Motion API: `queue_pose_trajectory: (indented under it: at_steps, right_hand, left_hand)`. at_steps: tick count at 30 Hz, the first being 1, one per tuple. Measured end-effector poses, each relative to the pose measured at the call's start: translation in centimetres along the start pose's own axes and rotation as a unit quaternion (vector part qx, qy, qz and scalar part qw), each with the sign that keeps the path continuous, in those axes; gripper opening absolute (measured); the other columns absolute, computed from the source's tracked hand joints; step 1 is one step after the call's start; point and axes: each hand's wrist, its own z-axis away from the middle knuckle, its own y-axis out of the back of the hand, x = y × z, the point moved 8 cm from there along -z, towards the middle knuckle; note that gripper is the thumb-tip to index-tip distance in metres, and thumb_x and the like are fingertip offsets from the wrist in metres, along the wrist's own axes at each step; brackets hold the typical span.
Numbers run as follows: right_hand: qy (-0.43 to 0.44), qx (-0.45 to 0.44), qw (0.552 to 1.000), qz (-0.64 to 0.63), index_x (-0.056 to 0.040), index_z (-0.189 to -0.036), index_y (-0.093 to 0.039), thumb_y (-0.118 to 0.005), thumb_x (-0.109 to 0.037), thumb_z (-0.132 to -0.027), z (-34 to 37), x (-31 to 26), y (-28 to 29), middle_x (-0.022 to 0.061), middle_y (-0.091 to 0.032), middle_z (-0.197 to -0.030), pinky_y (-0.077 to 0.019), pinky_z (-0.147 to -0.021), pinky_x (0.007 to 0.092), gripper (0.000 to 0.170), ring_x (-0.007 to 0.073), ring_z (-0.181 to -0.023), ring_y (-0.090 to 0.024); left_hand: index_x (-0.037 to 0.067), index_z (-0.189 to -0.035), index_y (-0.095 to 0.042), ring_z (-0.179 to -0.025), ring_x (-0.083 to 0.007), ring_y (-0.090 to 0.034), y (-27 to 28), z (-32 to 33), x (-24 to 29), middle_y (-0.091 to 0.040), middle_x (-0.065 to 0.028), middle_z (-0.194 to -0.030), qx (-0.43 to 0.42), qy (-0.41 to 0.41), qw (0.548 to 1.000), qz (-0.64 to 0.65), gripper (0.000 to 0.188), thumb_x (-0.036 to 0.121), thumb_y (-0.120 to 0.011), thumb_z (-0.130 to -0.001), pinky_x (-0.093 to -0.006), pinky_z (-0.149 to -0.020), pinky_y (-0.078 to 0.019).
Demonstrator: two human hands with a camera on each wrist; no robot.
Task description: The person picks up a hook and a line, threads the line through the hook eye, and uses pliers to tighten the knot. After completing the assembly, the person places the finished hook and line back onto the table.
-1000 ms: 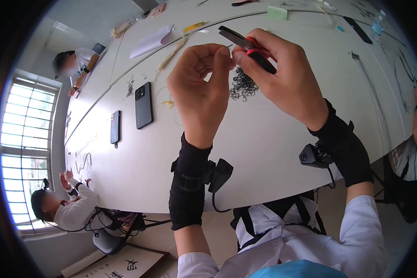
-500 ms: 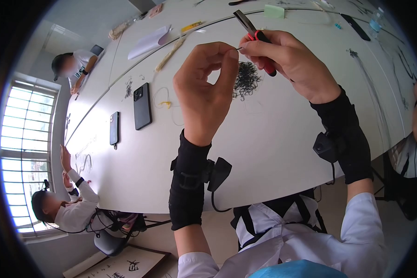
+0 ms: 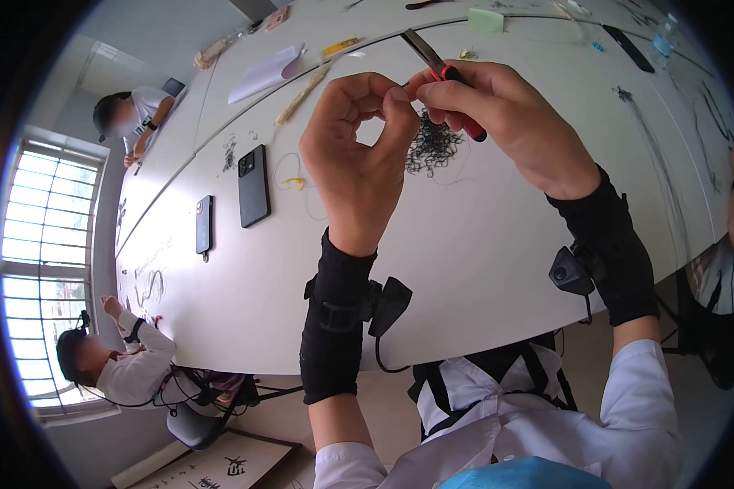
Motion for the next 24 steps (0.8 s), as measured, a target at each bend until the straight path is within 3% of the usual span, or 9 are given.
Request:
queue_pose_trajectory:
  at_steps: [12,19,24]
  right_hand:
    - [0.064,0.059,0.996,0.005,-0.0026,-0.091,-0.071,-0.066,-0.033,-0.094,-0.2,-0.2,0.8,-0.0029,-0.053,-0.070,-0.0339,-0.059,0.0232,0.031,0.0068,-0.064,-0.045]
    - [0.146,0.085,0.983,0.076,0.0006,-0.093,-0.069,-0.064,-0.025,-0.094,-0.6,-0.6,1.3,-0.0005,-0.057,-0.070,-0.0387,-0.060,0.0259,0.026,0.0086,-0.064,-0.045]
    - [0.145,0.095,0.980,0.101,0.0010,-0.093,-0.068,-0.064,-0.025,-0.094,-0.8,-0.2,1.4,0.0004,-0.057,-0.069,-0.0411,-0.061,0.0268,0.026,0.0103,-0.063,-0.048]
  left_hand:
    - [-0.004,-0.095,-0.065,-0.078,-0.0105,-0.064,-0.5,0.1,0.1,-0.069,-0.0053,-0.086,-0.012,0.002,1.000,-0.011,0.008,0.000,-0.069,-0.091,-0.0260,-0.078,-0.0533]
    - [0.001,-0.098,-0.070,-0.078,-0.0157,-0.069,-0.6,-0.1,1.3,-0.071,-0.0071,-0.086,-0.012,-0.118,0.986,-0.118,0.013,-0.001,-0.072,-0.086,-0.0276,-0.076,-0.0547]
    - [0.002,-0.094,-0.072,-0.076,-0.0184,-0.069,-1.0,-0.1,2.1,-0.071,-0.0078,-0.085,-0.036,-0.169,0.968,-0.184,0.011,-0.002,-0.073,-0.083,-0.0282,-0.073,-0.0546]
